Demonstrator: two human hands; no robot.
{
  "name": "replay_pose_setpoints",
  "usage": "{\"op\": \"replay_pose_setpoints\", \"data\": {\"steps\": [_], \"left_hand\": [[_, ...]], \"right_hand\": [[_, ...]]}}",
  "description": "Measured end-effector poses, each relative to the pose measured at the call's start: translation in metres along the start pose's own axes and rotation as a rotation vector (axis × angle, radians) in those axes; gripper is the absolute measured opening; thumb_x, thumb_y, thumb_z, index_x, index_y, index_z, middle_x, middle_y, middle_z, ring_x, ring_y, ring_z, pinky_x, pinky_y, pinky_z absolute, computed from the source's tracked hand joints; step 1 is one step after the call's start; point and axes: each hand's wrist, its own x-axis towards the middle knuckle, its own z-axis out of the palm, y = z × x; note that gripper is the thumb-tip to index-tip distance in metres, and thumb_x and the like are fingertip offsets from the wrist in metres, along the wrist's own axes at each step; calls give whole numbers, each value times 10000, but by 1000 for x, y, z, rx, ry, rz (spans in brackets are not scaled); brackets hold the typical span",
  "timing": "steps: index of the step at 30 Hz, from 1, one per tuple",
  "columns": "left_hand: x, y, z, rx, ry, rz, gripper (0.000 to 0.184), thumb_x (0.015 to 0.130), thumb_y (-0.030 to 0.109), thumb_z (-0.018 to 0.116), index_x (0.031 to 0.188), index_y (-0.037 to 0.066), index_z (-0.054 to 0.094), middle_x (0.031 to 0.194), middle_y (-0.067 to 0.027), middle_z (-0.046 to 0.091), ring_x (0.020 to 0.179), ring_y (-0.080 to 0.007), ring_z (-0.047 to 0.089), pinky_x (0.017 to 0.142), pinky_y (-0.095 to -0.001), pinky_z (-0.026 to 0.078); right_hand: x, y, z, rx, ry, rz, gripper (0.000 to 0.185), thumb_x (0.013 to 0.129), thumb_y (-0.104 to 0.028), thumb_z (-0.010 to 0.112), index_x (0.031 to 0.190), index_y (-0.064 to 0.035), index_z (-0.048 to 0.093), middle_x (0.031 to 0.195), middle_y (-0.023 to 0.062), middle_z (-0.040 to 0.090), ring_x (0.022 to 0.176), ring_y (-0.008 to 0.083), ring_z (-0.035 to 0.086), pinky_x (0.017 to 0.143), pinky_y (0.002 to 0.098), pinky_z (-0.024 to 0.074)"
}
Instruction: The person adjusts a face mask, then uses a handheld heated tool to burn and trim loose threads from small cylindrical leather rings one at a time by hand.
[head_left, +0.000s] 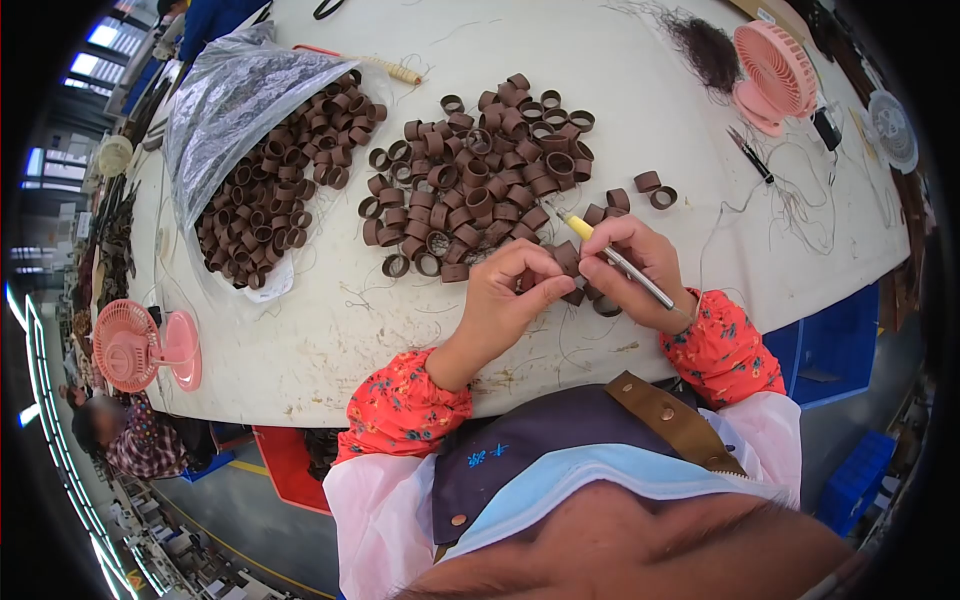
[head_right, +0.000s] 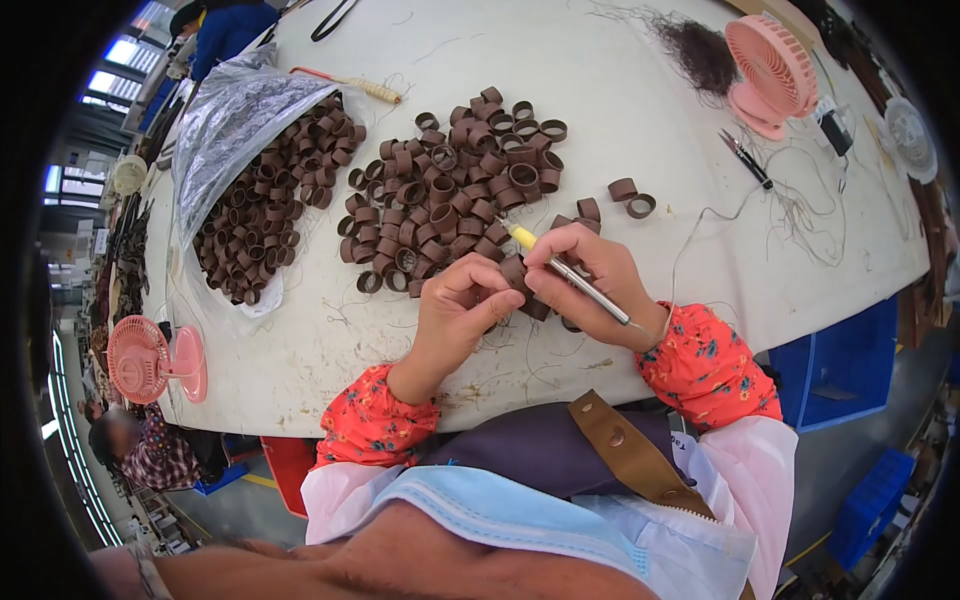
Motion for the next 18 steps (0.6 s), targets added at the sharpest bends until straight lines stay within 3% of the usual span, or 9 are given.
{"op": "replay_pose_setpoints", "data": {"steps": [5, 9, 12, 15, 18], "left_hand": [[1, 2, -2, 4, -50, 4, 95, 796, 80, 750, 788, 47, 662, 777, 6, 582, 629, -56, 451, 560, -216, 367], [0, 2, -4, 54, -68, 32, 102, 799, 93, 749, 801, 45, 659, 779, 8, 584, 633, -67, 451, 570, -226, 373], [-1, 7, -7, 120, -123, -87, 107, 826, 74, 732, 812, 44, 631, 905, -7, 575, 772, -61, 502, 664, -223, 389], [3, 13, -2, 348, -29, 192, 113, 831, 86, 727, 803, 49, 625, 1003, -20, 590, 874, -80, 525, 750, -252, 416], [4, 6, -1, 237, -43, 168, 118, 792, 104, 746, 816, 50, 644, 1055, -53, 632, 896, -135, 564, 799, -282, 443]], "right_hand": [[0, -4, 0, 301, -18, 158, 189, 898, -38, 643, 1059, -57, 545, 877, -30, 567, 736, 3, 505, 629, 179, 423], [-1, -4, -1, 334, -48, 187, 194, 902, -30, 629, 1056, -49, 513, 919, 12, 578, 782, 29, 504, 673, 186, 420], [0, -4, -2, 363, -31, 208, 203, 899, -45, 642, 1065, -49, 526, 922, -5, 566, 769, 15, 511, 647, 175, 430], [3, -7, -6, 424, -26, 229, 198, 907, -74, 640, 1061, -49, 517, 929, 7, 568, 788, 29, 526, 671, 189, 459], [5, -10, -5, 515, -27, 256, 191, 917, -96, 630, 1056, -50, 508, 928, 19, 571, 799, 49, 545, 702, 211, 490]]}}
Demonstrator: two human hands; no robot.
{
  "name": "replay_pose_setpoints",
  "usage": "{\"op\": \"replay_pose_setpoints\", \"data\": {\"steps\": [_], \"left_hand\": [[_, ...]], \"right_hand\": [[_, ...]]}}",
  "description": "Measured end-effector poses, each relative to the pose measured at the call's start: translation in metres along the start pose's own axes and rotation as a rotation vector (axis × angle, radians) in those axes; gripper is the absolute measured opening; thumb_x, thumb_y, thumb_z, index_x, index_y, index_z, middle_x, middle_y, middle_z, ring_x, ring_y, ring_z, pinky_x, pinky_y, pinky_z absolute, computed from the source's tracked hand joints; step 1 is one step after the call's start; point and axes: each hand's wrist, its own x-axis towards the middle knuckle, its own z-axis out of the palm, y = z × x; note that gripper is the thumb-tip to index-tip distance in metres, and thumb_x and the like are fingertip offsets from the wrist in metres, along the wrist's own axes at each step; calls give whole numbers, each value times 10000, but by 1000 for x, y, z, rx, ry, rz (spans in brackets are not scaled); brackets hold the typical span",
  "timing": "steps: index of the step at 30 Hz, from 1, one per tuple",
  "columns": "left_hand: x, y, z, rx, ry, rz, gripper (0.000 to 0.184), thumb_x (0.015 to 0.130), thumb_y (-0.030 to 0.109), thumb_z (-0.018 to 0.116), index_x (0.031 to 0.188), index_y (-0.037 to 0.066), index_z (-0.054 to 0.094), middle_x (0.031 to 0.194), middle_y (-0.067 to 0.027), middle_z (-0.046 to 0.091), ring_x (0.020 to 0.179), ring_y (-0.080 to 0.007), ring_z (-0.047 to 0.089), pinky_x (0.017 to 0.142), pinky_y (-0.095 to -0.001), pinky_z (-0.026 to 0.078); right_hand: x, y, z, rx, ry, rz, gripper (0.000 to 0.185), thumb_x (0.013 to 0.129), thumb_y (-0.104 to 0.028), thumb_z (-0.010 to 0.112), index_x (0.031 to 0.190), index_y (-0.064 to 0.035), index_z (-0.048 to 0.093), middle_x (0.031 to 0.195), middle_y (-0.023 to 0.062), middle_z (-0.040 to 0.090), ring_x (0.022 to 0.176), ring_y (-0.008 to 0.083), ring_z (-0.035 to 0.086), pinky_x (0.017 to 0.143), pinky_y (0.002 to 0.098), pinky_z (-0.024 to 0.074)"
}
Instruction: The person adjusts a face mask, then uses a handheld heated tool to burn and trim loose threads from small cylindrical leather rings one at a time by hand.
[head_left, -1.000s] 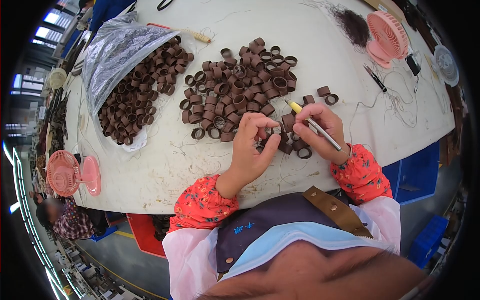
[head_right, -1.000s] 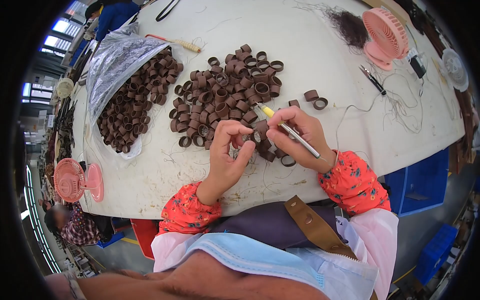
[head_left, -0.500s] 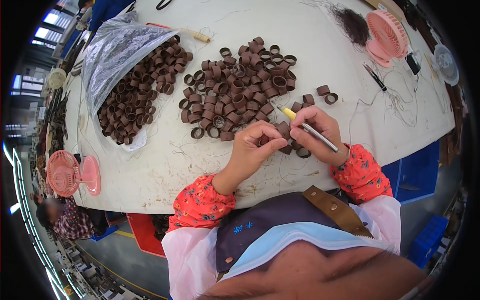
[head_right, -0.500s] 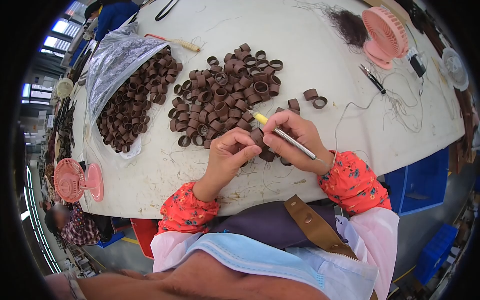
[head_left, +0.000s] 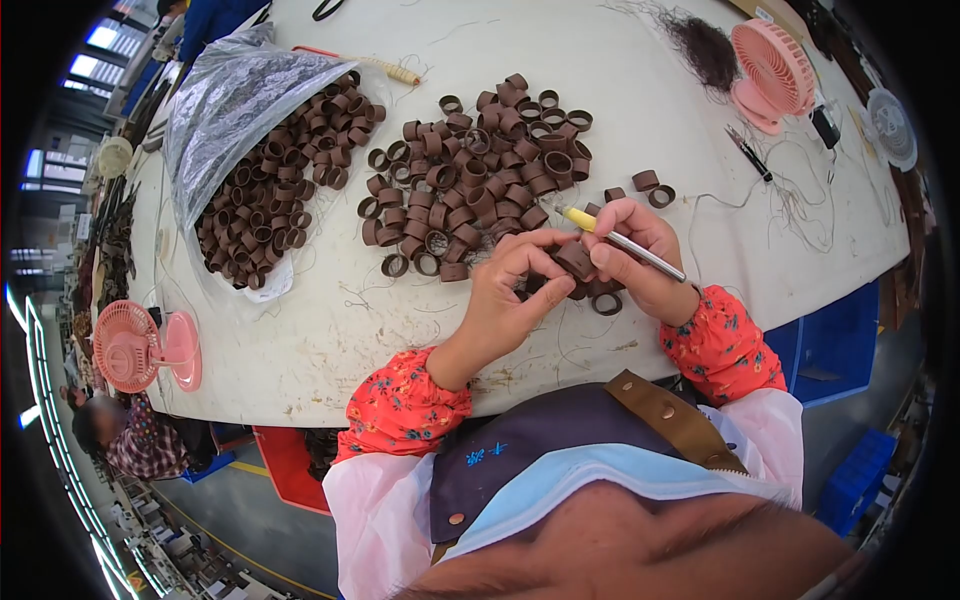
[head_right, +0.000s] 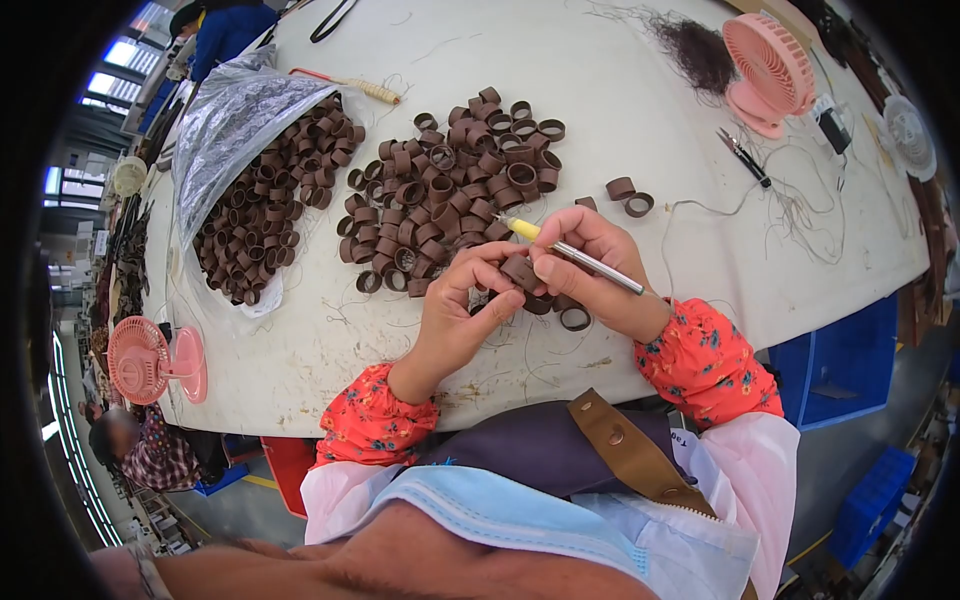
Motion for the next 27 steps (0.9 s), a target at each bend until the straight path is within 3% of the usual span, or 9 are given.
{"op": "replay_pose_setpoints", "data": {"steps": [6, 11, 15, 27], "left_hand": [[-5, -2, 0, -215, -8, -126, 101, 791, 82, 734, 813, 51, 641, 1076, -55, 629, 813, -98, 545, 736, -268, 448], [-1, 1, -2, -94, 135, -80, 96, 784, 72, 739, 804, 43, 650, 994, -63, 628, 699, -72, 519, 636, -232, 436], [-1, 0, -4, 45, 206, -65, 94, 770, 53, 739, 790, 30, 650, 951, -74, 626, 635, -70, 505, 586, -226, 434], [-1, 1, -3, 42, 236, -40, 83, 762, 19, 724, 790, 21, 645, 926, -75, 623, 628, -64, 497, 587, -217, 428]], "right_hand": [[1, 3, -1, -38, -12, -55, 203, 944, -120, 595, 1107, -38, 507, 944, 40, 582, 813, 83, 573, 766, 244, 505], [2, -6, 6, -222, 137, -201, 234, 986, -156, 523, 1169, -11, 510, 938, 72, 605, 839, 127, 600, 827, 290, 501], [-2, 4, -13, -134, -84, -351, 194, 1005, -130, 462, 1102, 20, 538, 855, 92, 612, 809, 136, 611, 763, 288, 503], [-3, 4, -7, -241, -57, -269, 204, 1012, -150, 461, 1071, 24, 550, 876, 89, 615, 780, 103, 605, 691, 240, 491]]}}
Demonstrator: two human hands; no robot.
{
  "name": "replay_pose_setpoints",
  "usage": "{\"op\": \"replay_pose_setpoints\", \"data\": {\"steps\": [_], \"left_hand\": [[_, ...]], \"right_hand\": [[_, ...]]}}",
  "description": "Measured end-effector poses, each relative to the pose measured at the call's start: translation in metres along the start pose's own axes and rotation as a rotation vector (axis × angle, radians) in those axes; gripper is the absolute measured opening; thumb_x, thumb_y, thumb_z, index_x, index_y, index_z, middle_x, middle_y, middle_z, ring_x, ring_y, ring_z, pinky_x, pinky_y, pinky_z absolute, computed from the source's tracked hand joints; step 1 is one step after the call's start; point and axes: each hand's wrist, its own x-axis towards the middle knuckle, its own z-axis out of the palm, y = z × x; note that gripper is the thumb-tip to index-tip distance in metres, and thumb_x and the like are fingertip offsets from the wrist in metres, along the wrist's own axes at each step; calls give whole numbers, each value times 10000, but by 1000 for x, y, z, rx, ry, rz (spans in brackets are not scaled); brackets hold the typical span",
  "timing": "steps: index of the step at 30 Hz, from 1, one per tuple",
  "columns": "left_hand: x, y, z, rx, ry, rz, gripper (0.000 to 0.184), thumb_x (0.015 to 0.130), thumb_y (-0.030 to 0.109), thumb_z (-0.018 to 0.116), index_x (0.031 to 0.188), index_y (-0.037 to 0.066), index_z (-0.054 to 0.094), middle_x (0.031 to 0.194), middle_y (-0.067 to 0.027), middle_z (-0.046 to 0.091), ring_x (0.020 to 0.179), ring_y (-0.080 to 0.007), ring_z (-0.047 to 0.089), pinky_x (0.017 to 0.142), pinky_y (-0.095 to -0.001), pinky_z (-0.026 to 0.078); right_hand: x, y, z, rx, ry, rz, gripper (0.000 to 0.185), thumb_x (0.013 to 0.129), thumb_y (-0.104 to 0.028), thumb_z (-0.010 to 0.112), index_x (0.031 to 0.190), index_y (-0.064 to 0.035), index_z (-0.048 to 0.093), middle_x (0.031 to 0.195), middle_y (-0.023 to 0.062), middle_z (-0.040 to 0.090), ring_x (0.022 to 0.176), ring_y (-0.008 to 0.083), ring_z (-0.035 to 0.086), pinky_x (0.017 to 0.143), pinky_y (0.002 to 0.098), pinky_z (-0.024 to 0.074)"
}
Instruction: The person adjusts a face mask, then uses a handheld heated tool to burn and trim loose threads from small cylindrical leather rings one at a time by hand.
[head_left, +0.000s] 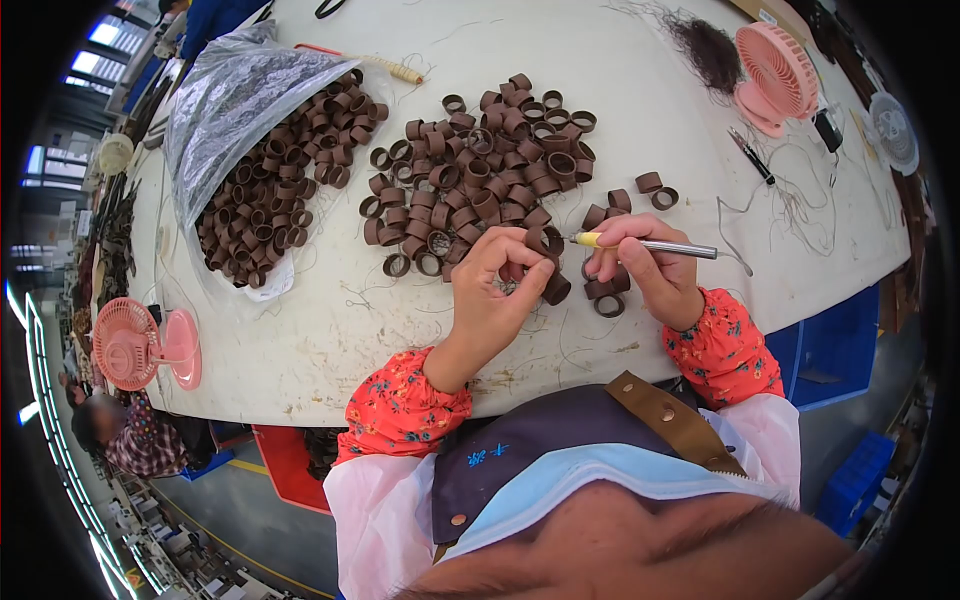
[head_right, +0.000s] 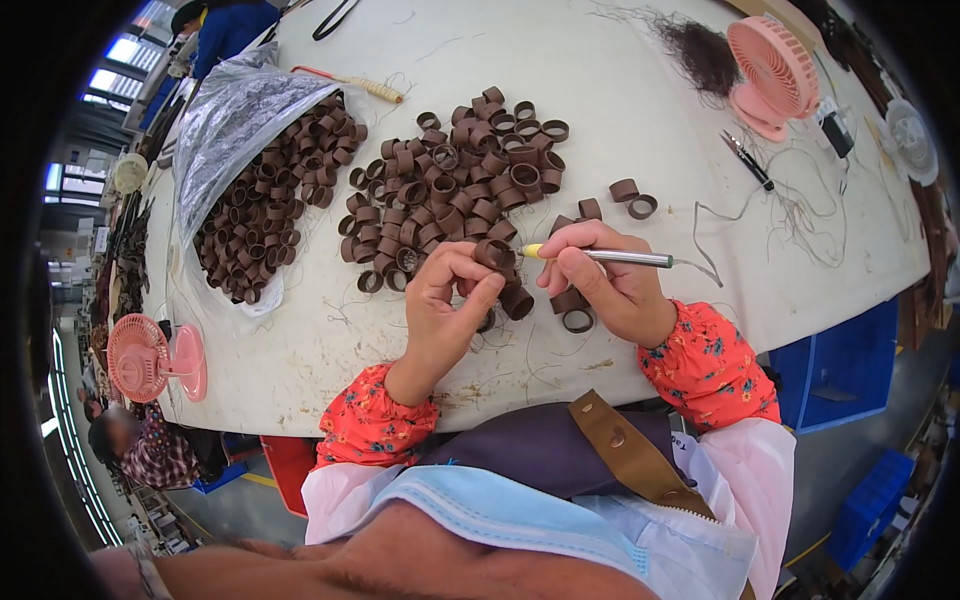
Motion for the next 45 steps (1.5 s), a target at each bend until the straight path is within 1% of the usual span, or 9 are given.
{"op": "replay_pose_setpoints", "data": {"steps": [6, 9, 16, 28, 31, 34, 37, 43, 45], "left_hand": [[-3, -10, -2, -211, -15, -113, 82, 813, 24, 702, 833, 16, 624, 1016, -60, 608, 699, -53, 521, 645, -212, 436], [-1, -6, -3, -429, -21, -210, 75, 859, 26, 676, 876, 15, 604, 1061, -49, 592, 787, -55, 544, 722, -215, 454], [-2, 1, 0, -627, -77, -249, 57, 893, 17, 647, 905, 23, 591, 1085, -43, 570, 905, -81, 572, 821, -236, 477], [-4, -4, 6, -512, -61, -196, 48, 869, 5, 666, 877, 5, 618, 1077, -41, 540, 818, -54, 558, 720, -207, 465], [-3, -13, 1, -303, -22, -177, 75, 871, 15, 657, 929, 4, 612, 1108, -57, 521, 736, -36, 516, 650, -201, 443], [2, -12, -4, 120, 63, -25, 160, 878, 28, 642, 1030, 19, 592, 1169, -85, 501, 673, -29, 471, 604, -193, 418], [3, -7, -4, 110, 109, 40, 281, 887, 43, 633, 1153, 44, 542, 1227, -111, 474, 618, -31, 429, 582, -186, 398], [-8, 8, 12, -493, -191, -311, 423, 891, 42, 649, 1272, 41, 466, 1251, -138, 512, 706, -57, 581, 626, -197, 477], [-6, 6, 9, -379, -159, -325, 316, 880, 23, 664, 1174, 19, 549, 1047, -87, 628, 730, -69, 623, 611, -207, 508]], "right_hand": [[2, 6, -3, 42, -14, -103, 197, 1008, -157, 478, 1084, 7, 556, 881, 95, 626, 812, 129, 619, 717, 261, 498], [4, -3, 0, -175, 16, 50, 182, 967, -129, 560, 1114, -21, 559, 935, 96, 645, 857, 143, 635, 754, 274, 504], [9, 10, 11, -473, -30, -88, 343, 805, -104, 756, 1093, -60, 575, 1015, 85, 647, 898, 167, 644, 776, 276, 504], [6, 10, 12, -521, 66, -67, 327, 786, -33, 720, 1082, -68, 586, 927, 61, 652, 820, 145, 639, 722, 270, 509], [5, 11, 8, -421, 90, -41, 320, 788, 10, 682, 1083, -74, 590, 934, 68, 662, 806, 151, 640, 711, 266, 514], [12, 10, 3, -519, 122, -276, 316, 792, 29, 666, 1079, -79, 591, 950, 77, 669, 798, 162, 642, 703, 264, 521], [12, 8, 2, -556, 120, -337, 318, 799, 36, 655, 1087, -80, 586, 933, 86, 669, 800, 183, 645, 695, 274, 528], [10, 6, -1, -655, -68, -494, 319, 787, 71, 664, 1054, -66, 557, 1042, 158, 646, 850, 229, 652, 692, 297, 545], [7, 4, -1, -593, -124, -451, 335, 793, 81, 638, 1094, -40, 555, 1084, 159, 602, 768, 185, 619, 664, 269, 524]]}}
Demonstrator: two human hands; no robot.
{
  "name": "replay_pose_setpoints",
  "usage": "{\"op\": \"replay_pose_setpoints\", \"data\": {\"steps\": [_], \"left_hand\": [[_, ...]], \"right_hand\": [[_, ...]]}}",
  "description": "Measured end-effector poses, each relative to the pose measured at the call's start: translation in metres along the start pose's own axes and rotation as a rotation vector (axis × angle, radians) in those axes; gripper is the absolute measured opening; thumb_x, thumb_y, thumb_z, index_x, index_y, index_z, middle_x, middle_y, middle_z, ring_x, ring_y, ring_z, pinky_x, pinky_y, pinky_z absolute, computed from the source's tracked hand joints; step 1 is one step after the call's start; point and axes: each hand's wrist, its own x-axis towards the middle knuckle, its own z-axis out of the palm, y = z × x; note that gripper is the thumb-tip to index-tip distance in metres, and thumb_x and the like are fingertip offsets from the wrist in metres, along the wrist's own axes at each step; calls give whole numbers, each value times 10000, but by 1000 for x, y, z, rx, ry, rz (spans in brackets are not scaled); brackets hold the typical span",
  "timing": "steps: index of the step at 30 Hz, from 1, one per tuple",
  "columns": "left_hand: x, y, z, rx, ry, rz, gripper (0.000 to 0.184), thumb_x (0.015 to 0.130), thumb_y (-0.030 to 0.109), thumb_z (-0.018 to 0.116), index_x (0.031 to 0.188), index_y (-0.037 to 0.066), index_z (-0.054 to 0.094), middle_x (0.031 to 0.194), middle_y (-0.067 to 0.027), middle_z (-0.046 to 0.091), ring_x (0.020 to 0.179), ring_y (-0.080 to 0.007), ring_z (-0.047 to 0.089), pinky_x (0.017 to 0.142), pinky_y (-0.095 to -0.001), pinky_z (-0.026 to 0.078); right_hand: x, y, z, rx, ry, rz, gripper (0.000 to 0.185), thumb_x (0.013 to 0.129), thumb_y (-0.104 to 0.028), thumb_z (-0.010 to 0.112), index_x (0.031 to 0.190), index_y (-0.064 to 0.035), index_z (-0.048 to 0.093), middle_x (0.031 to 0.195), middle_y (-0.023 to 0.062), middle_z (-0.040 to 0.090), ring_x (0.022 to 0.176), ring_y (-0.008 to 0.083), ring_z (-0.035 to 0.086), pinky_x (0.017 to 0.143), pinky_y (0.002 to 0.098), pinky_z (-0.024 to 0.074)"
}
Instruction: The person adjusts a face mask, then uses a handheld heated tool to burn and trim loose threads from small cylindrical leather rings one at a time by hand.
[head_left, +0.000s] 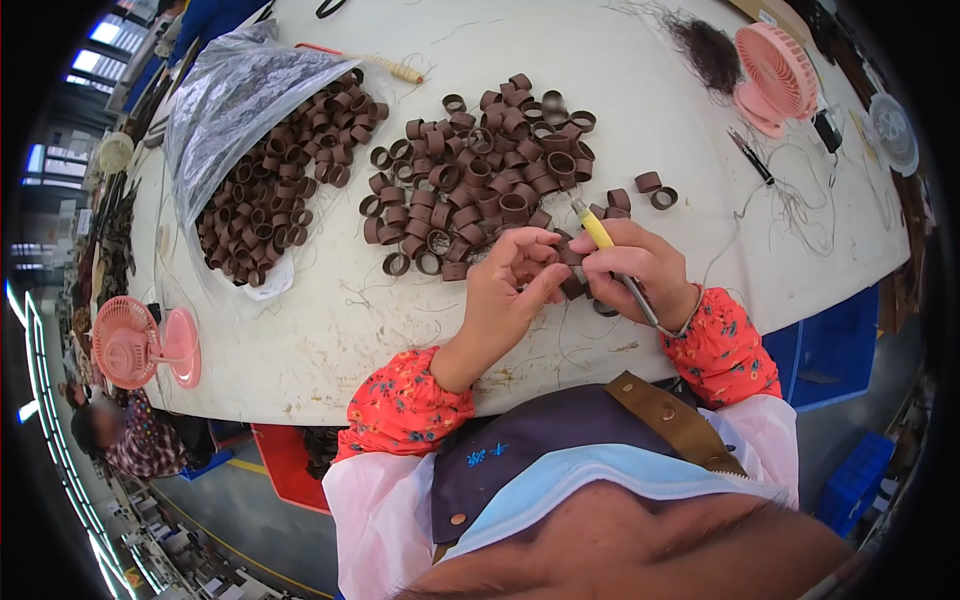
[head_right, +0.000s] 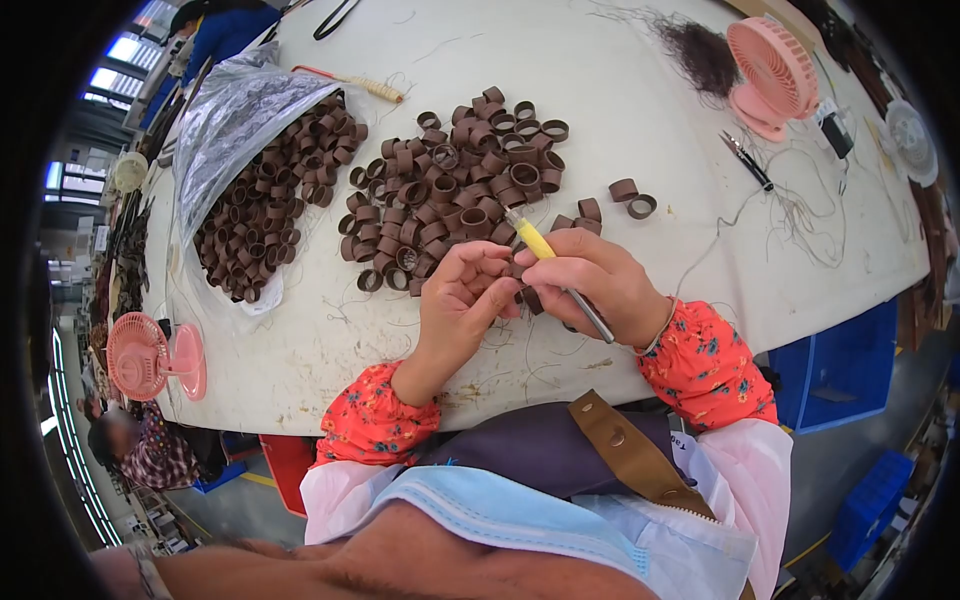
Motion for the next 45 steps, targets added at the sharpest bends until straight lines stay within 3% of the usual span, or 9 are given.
{"op": "replay_pose_setpoints", "data": {"steps": [3, 9, 15, 22, 25, 31, 34, 38, 45], "left_hand": [[1, 1, -2, 76, 78, 22, 121, 855, -2, 683, 972, 3, 652, 752, -4, 640, 644, -62, 607, 561, -204, 488], [2, 2, -9, 520, 36, 337, 140, 837, -23, 680, 966, 22, 646, 871, -40, 649, 652, -62, 575, 571, -215, 456], [5, -4, -11, 234, -171, 245, 51, 954, 13, 534, 995, 41, 523, 1162, -88, 567, 694, -46, 510, 587, -188, 430], [4, -5, -9, -5, -213, 105, 61, 1012, 123, 463, 1029, 73, 434, 1063, -62, 560, 688, -41, 461, 598, -184, 393], [3, -5, -13, -35, -239, 59, 88, 1014, 150, 472, 1034, 76, 430, 990, -36, 539, 689, -41, 449, 594, -179, 378], [3, -3, -17, -20, -209, 2, 123, 1017, 184, 476, 1054, 79, 424, 923, -15, 524, 732, -50, 455, 621, -180, 375], [3, -7, -15, 19, -195, 76, 126, 1018, 181, 474, 1057, 74, 422, 911, -14, 521, 764, -58, 466, 647, -191, 384], [3, -10, -17, 152, -205, 111, 128, 1017, 171, 473, 1053, 61, 420, 900, -17, 514, 776, -69, 473, 678, -206, 400], [2, -9, -16, 218, -200, 142, 106, 1013, 136, 475, 1045, 50, 422, 888, -14, 502, 772, -76, 468, 696, -215, 410]], "right_hand": [[2, 0, 0, 16, -3, -16, 329, 811, 85, 608, 1116, -25, 554, 1097, 151, 577, 699, 139, 583, 629, 243, 503], [5, -1, 3, -45, 22, -28, 335, 785, 98, 648, 1079, -38, 562, 1030, 141, 619, 726, 185, 631, 629, 264, 532], [6, -4, 4, -32, 68, 8, 325, 754, 89, 690, 1023, -55, 579, 950, 128, 658, 777, 229, 663, 664, 289, 553], [5, -7, 7, 2, 96, 25, 325, 757, 80, 696, 1023, -66, 581, 961, 132, 657, 822, 232, 659, 695, 309, 549], [13, -1, -1, -153, 19, -80, 228, 865, -54, 657, 1077, -64, 572, 979, 137, 650, 893, 235, 647, 787, 345, 530], [7, -19, 10, 598, 228, 498, 335, 1020, -305, 443, 1145, -8, 533, 967, 121, 646, 903, 198, 648, 873, 354, 498], [1, -7, -4, 906, 133, 485, 308, 1023, -267, 445, 1132, 7, 533, 898, 108, 646, 812, 178, 661, 868, 353, 503], [-4, -4, -9, 916, 84, 576, 291, 1025, -239, 434, 1057, 17, 569, 757, 85, 626, 622, 127, 615, 686, 275, 501], [-2, -9, -7, 826, 53, 627, 276, 1021, -230, 441, 1023, 10, 578, 705, 62, 595, 583, 102, 590, 575, 233, 440]]}}
